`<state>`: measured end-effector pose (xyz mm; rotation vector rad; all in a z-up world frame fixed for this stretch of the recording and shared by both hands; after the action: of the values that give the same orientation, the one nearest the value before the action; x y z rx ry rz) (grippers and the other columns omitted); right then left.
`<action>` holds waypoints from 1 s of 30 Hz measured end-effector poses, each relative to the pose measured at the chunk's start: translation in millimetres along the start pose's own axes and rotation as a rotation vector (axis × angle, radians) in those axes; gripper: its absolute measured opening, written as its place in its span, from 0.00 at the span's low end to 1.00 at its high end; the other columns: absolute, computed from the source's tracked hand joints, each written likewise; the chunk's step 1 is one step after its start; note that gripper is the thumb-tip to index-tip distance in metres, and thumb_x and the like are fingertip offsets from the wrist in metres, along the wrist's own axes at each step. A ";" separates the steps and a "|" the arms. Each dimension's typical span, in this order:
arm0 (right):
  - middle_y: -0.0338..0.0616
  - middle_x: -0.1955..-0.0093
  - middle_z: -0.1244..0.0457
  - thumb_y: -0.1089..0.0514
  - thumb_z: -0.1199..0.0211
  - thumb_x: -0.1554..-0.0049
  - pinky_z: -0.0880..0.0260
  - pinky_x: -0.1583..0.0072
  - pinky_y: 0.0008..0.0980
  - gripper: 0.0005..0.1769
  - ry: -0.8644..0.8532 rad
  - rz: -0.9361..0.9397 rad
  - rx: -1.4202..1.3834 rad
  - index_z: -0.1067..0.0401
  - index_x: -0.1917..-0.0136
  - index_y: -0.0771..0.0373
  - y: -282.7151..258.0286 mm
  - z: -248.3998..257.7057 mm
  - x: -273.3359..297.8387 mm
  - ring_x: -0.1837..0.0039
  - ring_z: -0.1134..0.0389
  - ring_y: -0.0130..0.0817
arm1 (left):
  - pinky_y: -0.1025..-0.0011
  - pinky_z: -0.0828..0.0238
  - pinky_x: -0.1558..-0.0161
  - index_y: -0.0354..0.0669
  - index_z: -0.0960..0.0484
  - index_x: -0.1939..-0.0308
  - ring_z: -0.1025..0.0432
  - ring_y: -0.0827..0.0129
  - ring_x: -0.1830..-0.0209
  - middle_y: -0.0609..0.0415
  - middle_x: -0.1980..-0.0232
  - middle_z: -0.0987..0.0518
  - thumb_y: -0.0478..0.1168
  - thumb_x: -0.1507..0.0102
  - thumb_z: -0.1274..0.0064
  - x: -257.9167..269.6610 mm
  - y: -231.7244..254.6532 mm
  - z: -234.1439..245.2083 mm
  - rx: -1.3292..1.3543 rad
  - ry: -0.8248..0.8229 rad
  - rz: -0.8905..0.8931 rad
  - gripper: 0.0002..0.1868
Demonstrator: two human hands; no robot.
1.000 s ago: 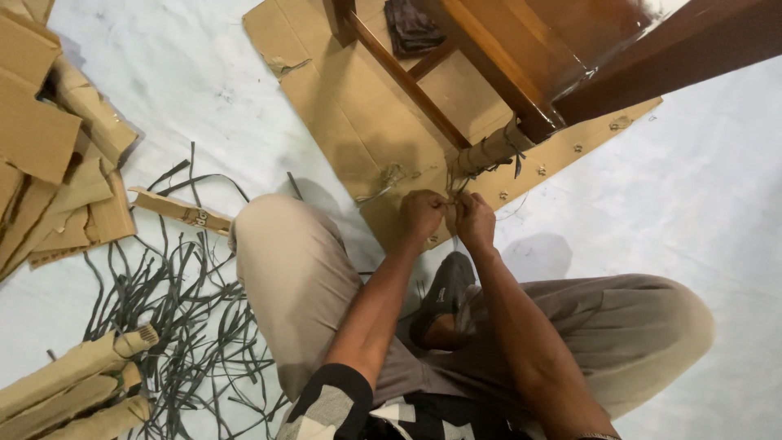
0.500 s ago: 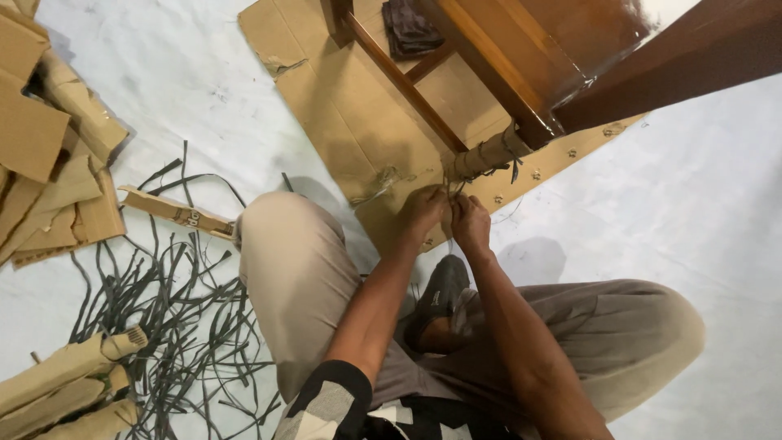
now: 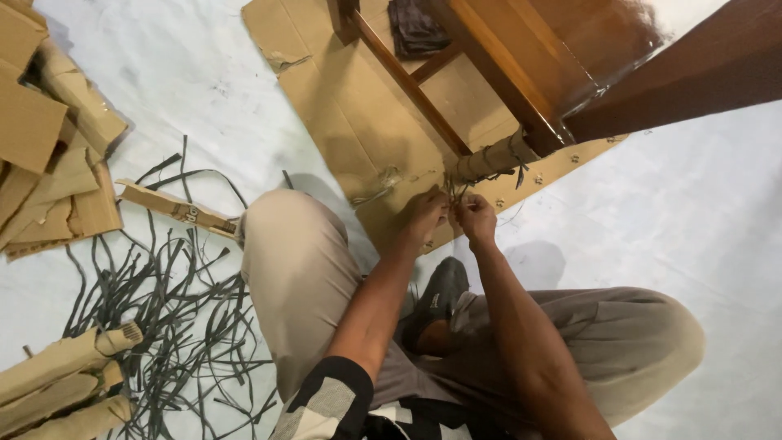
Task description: Wrapping a wooden table leg with protective cardboard and securing it with plastic ties.
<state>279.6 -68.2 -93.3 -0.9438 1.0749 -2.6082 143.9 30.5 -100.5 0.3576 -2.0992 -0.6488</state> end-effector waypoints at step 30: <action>0.54 0.57 0.29 0.46 0.36 0.38 0.27 0.45 0.52 0.12 0.082 0.228 0.742 0.21 0.47 0.53 -60.9 47.5 -6.7 0.49 0.26 0.58 | 0.54 0.18 0.59 0.42 0.15 0.59 0.21 0.51 0.55 0.46 0.61 0.19 0.41 0.35 0.48 67.5 145.5 -29.4 -1.475 0.226 -0.689 0.09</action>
<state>319.0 -48.8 -29.3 -0.5042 0.1494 -2.5321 127.9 108.8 41.6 0.2366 -0.7978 -2.1633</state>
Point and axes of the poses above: each hand's wrist, its own x-axis away from the middle knuckle, its own z-axis out of the back of the hand, y = z × x, the point moved 9 cm from there along -x, towards the middle knuckle
